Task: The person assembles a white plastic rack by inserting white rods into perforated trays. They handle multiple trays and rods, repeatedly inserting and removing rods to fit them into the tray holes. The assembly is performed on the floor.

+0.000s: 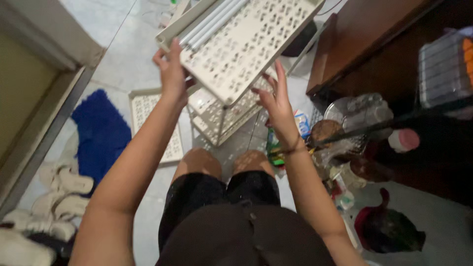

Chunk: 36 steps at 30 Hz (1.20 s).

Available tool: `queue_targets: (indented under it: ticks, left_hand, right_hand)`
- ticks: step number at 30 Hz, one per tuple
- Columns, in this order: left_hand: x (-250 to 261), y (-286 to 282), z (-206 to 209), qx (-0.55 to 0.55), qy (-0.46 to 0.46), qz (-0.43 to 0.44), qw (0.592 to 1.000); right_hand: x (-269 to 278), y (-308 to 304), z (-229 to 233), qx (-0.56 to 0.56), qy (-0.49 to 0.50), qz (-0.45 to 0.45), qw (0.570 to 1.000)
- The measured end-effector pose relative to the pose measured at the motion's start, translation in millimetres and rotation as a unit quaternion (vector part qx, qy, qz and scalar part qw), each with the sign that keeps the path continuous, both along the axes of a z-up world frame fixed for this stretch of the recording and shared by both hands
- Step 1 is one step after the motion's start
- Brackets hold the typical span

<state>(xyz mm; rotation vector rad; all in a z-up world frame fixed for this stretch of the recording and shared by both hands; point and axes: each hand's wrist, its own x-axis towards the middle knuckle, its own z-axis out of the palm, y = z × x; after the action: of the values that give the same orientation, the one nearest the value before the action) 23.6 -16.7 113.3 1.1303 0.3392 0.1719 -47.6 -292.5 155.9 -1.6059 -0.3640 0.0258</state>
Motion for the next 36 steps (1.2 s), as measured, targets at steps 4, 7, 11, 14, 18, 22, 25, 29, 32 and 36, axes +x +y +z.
queue_targets:
  ticks: [4,7,11,14,18,22,25,29,32,36]
  left_hand:
    - [-48,-27,-7,-0.048,-0.029,-0.002,0.998]
    - [-79,-33,-14,-0.041,-0.067,-0.061,0.995]
    - [-101,-30,-24,0.097,-0.071,-0.106,0.987]
    - [-107,-32,-33,0.282,-0.122,-0.063,0.95]
    - [-101,-39,-48,0.346,-0.23,-0.003,0.91]
    - [-86,-54,-62,0.191,-0.301,-0.091,0.93]
    - [-80,-61,-75,0.184,-0.294,-0.116,0.931]
    - [-76,-68,-89,0.168,-0.243,-0.107,0.949]
    - [-73,-70,-96,0.062,-0.332,-0.116,0.934]
    - [-71,-73,-100,0.125,-0.271,-0.084,0.951]
  right_hand:
    - [8,15,-18,-0.007,-0.029,-0.094,0.995]
    - [27,-9,-16,0.044,-0.042,-0.072,0.996]
    - [55,-48,-8,0.072,-0.009,0.026,0.997]
    - [67,-61,8,0.055,0.02,0.032,0.998]
    - [50,-61,35,-0.35,-0.35,-0.178,0.85]
    - [-15,-28,21,-0.168,-0.287,-0.192,0.923]
    - [-62,23,-26,-0.12,-0.064,-0.014,0.991]
    - [-47,69,-61,0.166,0.051,-0.041,0.984]
    - [-34,85,-71,0.297,0.1,-0.049,0.948]
    - [-26,92,-72,0.328,0.083,-0.058,0.939]
